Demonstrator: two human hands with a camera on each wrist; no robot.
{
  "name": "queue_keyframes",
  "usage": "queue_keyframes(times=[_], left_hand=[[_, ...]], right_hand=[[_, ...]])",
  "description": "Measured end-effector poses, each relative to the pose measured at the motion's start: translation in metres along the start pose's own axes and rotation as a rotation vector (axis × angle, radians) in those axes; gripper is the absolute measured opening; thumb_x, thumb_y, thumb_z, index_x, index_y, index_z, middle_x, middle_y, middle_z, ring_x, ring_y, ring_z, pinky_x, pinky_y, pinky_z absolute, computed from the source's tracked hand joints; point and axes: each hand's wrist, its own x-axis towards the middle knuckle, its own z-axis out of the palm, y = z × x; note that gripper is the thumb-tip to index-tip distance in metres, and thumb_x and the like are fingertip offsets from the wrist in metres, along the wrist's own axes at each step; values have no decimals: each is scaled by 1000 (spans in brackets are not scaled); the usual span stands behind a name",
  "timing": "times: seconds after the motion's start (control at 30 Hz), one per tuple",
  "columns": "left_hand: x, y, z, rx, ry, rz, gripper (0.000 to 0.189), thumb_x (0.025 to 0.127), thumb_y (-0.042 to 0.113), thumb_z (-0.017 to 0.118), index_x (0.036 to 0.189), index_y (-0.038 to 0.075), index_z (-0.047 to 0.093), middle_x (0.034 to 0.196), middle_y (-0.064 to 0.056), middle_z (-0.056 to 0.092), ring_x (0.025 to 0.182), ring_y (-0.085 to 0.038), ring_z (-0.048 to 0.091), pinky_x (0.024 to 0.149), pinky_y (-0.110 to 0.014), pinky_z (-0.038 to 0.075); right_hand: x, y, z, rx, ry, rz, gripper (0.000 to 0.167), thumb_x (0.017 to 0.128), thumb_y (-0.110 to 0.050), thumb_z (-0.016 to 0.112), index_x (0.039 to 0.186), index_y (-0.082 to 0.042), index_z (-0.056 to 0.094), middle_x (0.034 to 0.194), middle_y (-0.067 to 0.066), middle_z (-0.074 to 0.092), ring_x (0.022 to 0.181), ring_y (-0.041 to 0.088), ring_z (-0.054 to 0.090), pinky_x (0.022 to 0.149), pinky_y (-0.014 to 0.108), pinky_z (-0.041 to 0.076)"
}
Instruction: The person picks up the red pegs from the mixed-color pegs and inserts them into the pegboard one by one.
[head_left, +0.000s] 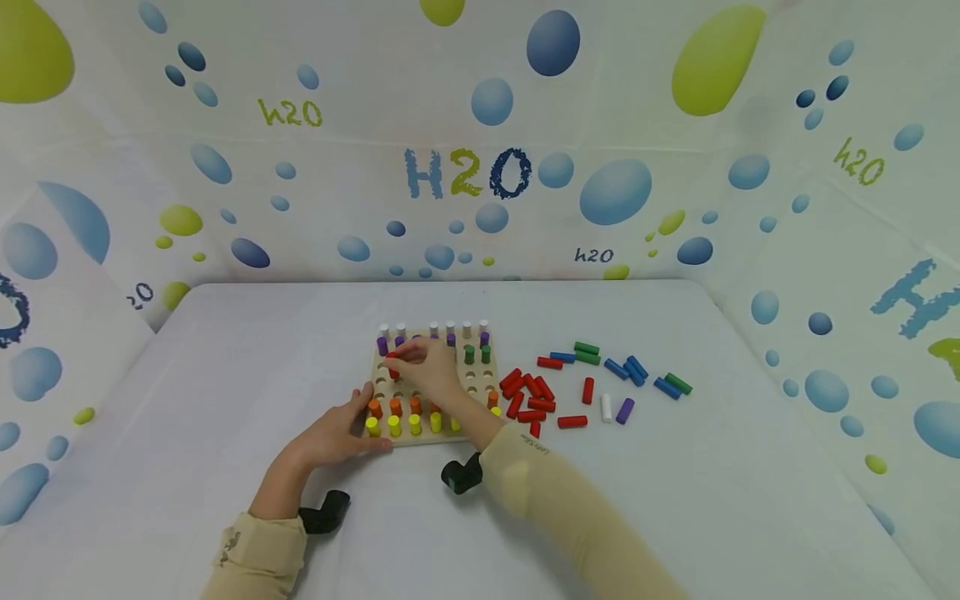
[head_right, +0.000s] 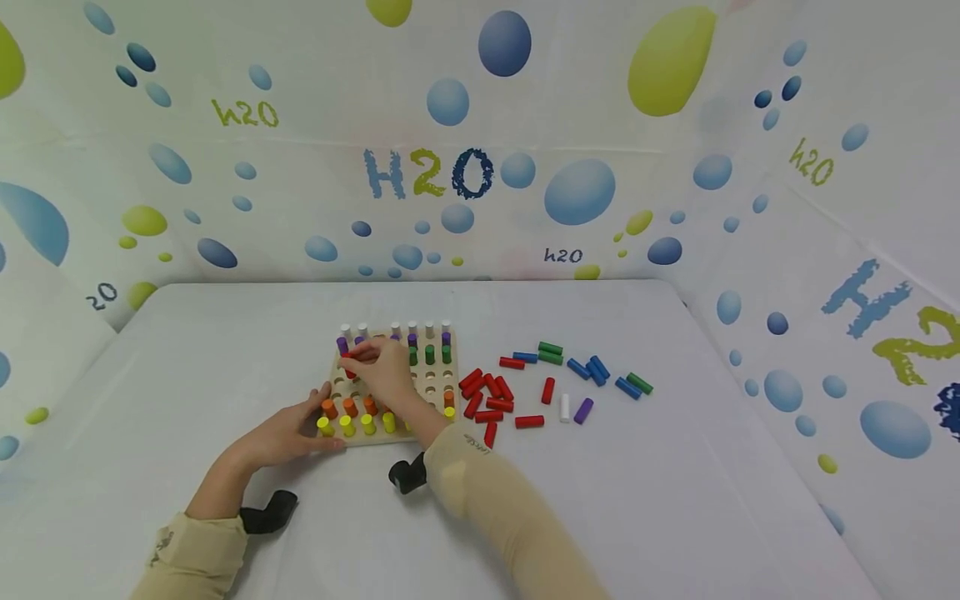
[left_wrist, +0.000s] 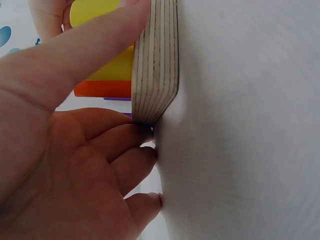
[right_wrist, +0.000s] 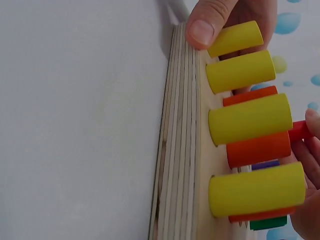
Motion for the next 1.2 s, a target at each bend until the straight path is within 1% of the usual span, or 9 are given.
queue_keyframes(times=[0.2, 0.53, 0.73, 0.87, 1.07, 1.2], left_hand=[[-1, -1, 0, 5, 2, -4, 108, 72, 53, 69, 146, 2, 8, 146, -30, 7, 131, -49, 12, 100, -65, 14], [-2, -2, 0, 6, 4, 18, 108, 73, 52, 69, 146, 2, 7, 146, -30, 7, 131, -50, 13, 99, -66, 15], [-2, -1, 0, 6, 2, 19, 107, 74, 51, 69, 146, 2, 7, 146, -31, 7, 130, -50, 13, 99, -66, 15], [-3, 0, 1, 10, 0, 26, 106, 75, 51, 68, 145, 1, 7, 145, -31, 6, 130, -51, 13, 99, -66, 15], [-3, 1, 2, 9, 4, 37, 106, 75, 50, 69, 145, 0, 8, 145, -32, 7, 130, -50, 14, 99, -66, 15], [-4, 1, 2, 9, 8, 38, 105, 75, 50, 69, 145, -1, 9, 145, -32, 8, 130, -50, 14, 99, -65, 16]], right_hand=[[4, -2, 9, -2, 12, 10, 18, 80, -21, 71, 91, -7, 68, 85, -2, 66, 78, 8, 61, 71, 17, 51], [7, 0, 19, -27, -19, 23, 12, 80, -18, 71, 86, -8, 67, 80, -2, 67, 72, 6, 61, 67, 15, 51], [6, 1, 21, -54, -25, 27, 12, 79, -18, 72, 85, -9, 67, 80, -2, 67, 70, 6, 61, 65, 16, 51], [5, 1, 21, -73, -23, 30, 12, 79, -18, 72, 85, -9, 67, 80, -2, 68, 71, 6, 61, 66, 15, 51], [4, 4, 20, -71, -40, 19, 11, 79, -16, 71, 85, -8, 66, 80, -1, 68, 70, 6, 62, 68, 15, 51], [3, 5, 21, -67, -47, 28, 11, 79, -15, 71, 85, -8, 66, 80, -1, 68, 70, 5, 61, 68, 14, 51]])
